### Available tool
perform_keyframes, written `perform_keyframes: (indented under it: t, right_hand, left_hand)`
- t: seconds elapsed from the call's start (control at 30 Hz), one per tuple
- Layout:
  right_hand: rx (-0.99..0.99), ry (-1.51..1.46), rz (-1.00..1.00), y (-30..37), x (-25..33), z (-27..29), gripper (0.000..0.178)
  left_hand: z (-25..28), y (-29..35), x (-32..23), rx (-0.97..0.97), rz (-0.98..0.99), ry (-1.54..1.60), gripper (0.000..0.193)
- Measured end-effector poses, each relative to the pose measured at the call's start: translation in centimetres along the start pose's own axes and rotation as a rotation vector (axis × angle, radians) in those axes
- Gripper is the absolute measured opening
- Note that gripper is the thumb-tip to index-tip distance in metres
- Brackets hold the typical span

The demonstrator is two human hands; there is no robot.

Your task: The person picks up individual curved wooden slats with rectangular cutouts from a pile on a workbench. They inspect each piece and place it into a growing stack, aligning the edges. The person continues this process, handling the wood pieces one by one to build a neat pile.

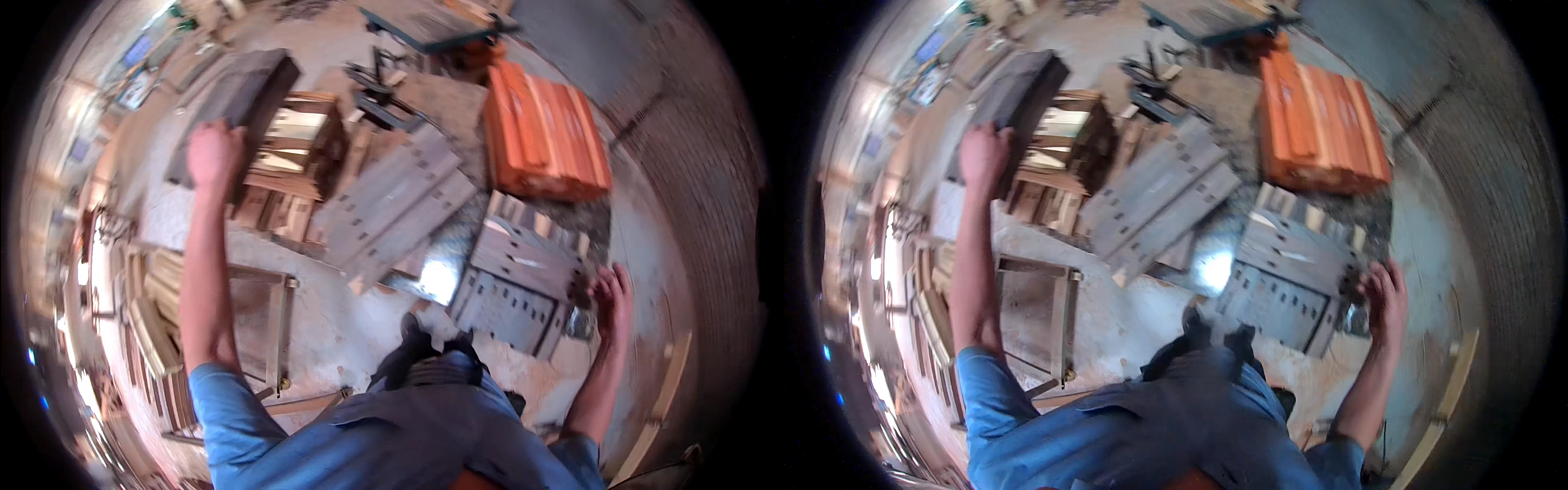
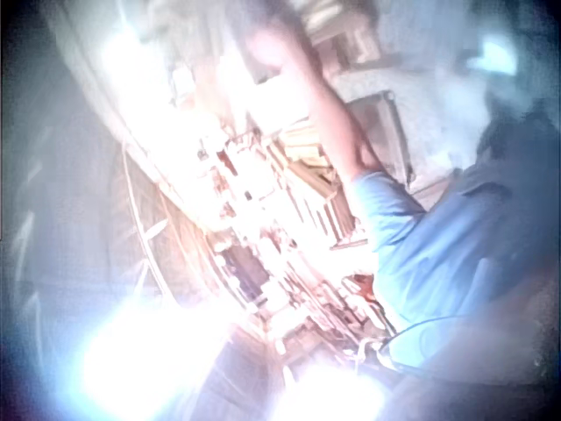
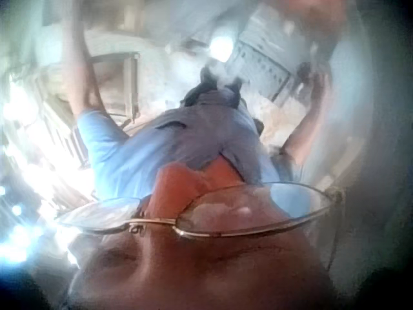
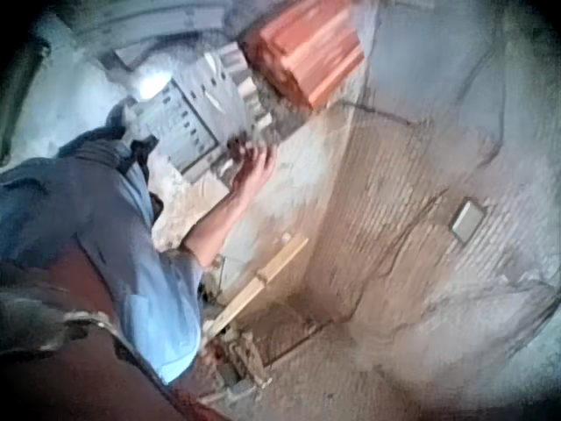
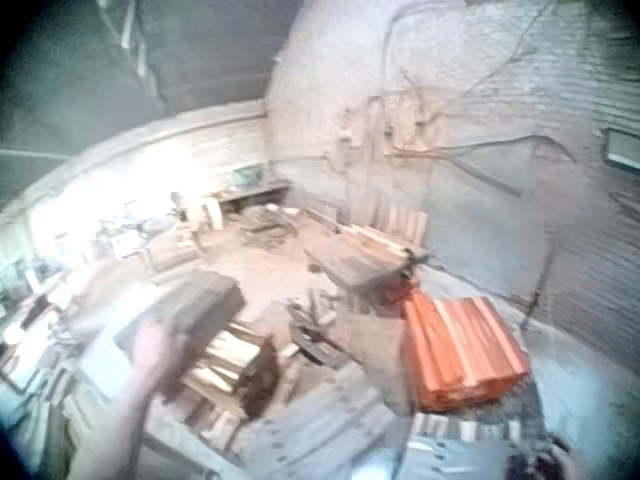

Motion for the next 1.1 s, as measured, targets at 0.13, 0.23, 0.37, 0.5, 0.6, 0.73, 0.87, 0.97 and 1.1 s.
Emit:
perform_keyframes:
  t: [0.13,0.23,0.37,0.5,0.6,0.73,0.87,0.97,1.1]
  right_hand:
    - [-0.094,0.123,-0.034,0.5,0.6,1.7,0.058]
    - [-0.159,0.283,0.022,0.2,-0.3,4.9,0.046]
    - [-0.285,0.518,0.032,0.3,-2.8,9.7,0.045]
    - [-0.289,0.671,0.026,-0.9,-5.5,12.1,0.044]
    - [-0.238,0.629,-0.032,-1.4,-7.0,11.4,0.040]
    - [-0.151,0.386,-0.217,-0.2,-9.4,9.9,0.035]
    - [-0.152,0.226,-0.292,0.4,-11.2,9.1,0.033]
    - [-0.150,0.115,-0.317,1.0,-11.6,9.3,0.031]
    - [-0.202,0.119,-0.346,2.0,-11.1,9.4,0.031]
  left_hand:
    - [-1.1,1.6,-2.2,0.142,-0.184,-0.263,0.029]
    - [-0.8,1.6,-1.6,-0.019,-0.174,-0.383,0.038]
    - [1.4,6.6,-10.6,-0.007,-0.333,0.379,0.035]
    - [1.1,20.1,-26.6,0.519,-0.420,0.917,0.032]
    - [-4.7,26.8,-32.6,0.678,-0.419,1.005,0.042]
    - [-15.0,33.7,-34.8,0.987,-0.051,1.221,0.043]
    - [-15.3,36.8,-35.8,1.258,0.196,1.338,0.026]
    - [-13.7,36.9,-36.5,1.245,0.386,1.516,0.039]
    - [-12.3,37.5,-34.2,1.144,0.395,1.393,0.053]
Point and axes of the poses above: each hand's wrist, its own y-axis away from the middle knuckle, its own z-axis out of the back of the hand, x = y × z, the point moved 10 cm from there along -y, towards the middle knuckle, and after that the axes turned 2 degrees about z, right-handed, at the moved point
